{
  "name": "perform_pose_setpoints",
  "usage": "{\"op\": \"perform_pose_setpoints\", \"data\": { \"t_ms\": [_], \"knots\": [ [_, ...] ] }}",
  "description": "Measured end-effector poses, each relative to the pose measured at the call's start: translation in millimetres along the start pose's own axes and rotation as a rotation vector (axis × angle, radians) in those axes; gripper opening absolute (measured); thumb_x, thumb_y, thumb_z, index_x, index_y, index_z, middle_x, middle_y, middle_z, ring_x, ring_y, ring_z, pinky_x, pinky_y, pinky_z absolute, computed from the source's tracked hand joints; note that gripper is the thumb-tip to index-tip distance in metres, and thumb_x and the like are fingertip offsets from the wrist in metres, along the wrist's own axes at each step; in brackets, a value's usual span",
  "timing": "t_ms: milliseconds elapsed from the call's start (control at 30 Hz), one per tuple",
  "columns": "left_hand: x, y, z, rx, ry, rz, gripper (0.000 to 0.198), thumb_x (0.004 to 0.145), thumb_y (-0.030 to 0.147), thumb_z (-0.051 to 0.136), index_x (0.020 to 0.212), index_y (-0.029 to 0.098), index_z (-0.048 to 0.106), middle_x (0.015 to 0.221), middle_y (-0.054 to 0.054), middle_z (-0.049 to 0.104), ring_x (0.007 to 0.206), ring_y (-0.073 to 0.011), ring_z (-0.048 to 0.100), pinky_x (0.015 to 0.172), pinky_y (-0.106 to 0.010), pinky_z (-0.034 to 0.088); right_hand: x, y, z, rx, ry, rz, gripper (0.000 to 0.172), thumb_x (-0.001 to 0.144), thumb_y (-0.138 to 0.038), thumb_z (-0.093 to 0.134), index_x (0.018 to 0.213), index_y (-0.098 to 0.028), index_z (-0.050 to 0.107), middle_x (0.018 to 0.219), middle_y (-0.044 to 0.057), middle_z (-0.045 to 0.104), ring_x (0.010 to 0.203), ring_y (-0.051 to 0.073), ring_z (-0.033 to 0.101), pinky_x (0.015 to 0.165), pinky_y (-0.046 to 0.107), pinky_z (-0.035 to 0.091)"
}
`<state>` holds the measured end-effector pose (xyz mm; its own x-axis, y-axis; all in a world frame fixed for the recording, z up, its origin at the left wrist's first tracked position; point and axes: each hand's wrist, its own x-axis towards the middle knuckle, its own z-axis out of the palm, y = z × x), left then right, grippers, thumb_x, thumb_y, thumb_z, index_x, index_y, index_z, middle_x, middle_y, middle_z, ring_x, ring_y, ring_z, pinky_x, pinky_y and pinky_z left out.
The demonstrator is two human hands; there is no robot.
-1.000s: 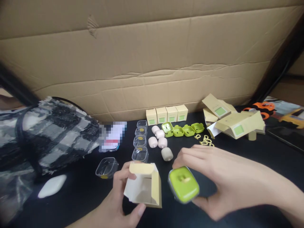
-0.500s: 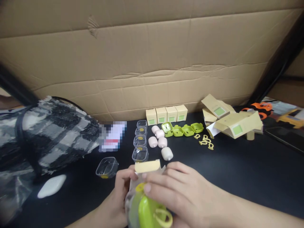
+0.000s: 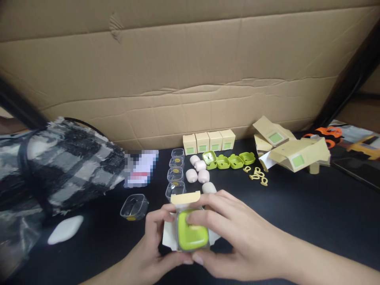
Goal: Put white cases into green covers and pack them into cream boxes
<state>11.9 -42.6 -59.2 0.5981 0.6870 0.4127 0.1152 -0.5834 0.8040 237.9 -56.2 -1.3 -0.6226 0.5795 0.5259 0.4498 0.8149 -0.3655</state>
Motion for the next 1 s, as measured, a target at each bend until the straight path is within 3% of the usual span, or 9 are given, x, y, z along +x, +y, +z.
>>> {"op": "perform_pose_setpoints", "data": {
  "t_ms": [167,467,633,800,1000],
  "knots": [
    [-2.7,-2.7,1.6,0.002,0.009,0.005,0.051,0.083,0.034,0.067,0.113,0.035,0.026,0.119,-0.004,0.044,0.108,-0.024,0.055,0.092,-0.042,0.048,-3.1,2.7,2.8,-0.019,0.025,-0.001,0.016,0.093,-0.009,0.046,0.103,-0.02,0.051,0.107,0.007,0.061,0.093,0.017,0.056,0.081,0.031,0.046],
    [-1.2,-3.7,2.4,-0.008,-0.013,0.097,0.065,0.081,0.033,0.069,0.13,0.036,0.026,0.128,-0.006,0.042,0.118,-0.0244,0.05,0.1,-0.041,0.043,-9.8,-3.4,15.9,-0.1,0.02,0.167,0.011,0.089,-0.013,0.053,0.094,-0.023,0.055,0.11,0.007,0.043,0.101,0.022,0.046,0.081,0.035,0.045],
    [1.2,2.4,-0.4,0.036,-0.048,0.104,0.073,0.076,0.012,0.067,0.135,0.033,0.029,0.129,-0.006,0.039,0.125,-0.0229,0.044,0.106,-0.036,0.039,-8.7,-2.5,19.6,-0.086,-0.052,0.206,0.014,0.085,-0.013,0.053,0.092,-0.023,0.059,0.106,0.008,0.041,0.1,0.025,0.044,0.08,0.041,0.044],
    [2.7,6.2,-3.9,0.078,-0.115,0.07,0.075,0.078,0.01,0.065,0.139,0.034,0.029,0.129,-0.007,0.04,0.124,-0.023,0.046,0.105,-0.035,0.042,-6.8,-2.2,15.4,-0.036,-0.119,0.269,0.014,0.087,-0.015,0.052,0.094,-0.024,0.059,0.103,0.007,0.044,0.097,0.023,0.047,0.081,0.041,0.047],
    [-2.0,0.1,-0.6,0.001,-0.023,0.02,0.088,0.075,0.015,0.07,0.142,0.037,0.018,0.134,-0.006,0.037,0.123,-0.0253,0.046,0.106,-0.04,0.041,-11.3,0.3,8.0,0.142,-0.003,0.201,0.055,0.079,-0.013,0.059,0.129,-0.026,0.038,0.114,0.007,0.049,0.106,0.02,0.052,0.09,0.031,0.051]
  ]
}}
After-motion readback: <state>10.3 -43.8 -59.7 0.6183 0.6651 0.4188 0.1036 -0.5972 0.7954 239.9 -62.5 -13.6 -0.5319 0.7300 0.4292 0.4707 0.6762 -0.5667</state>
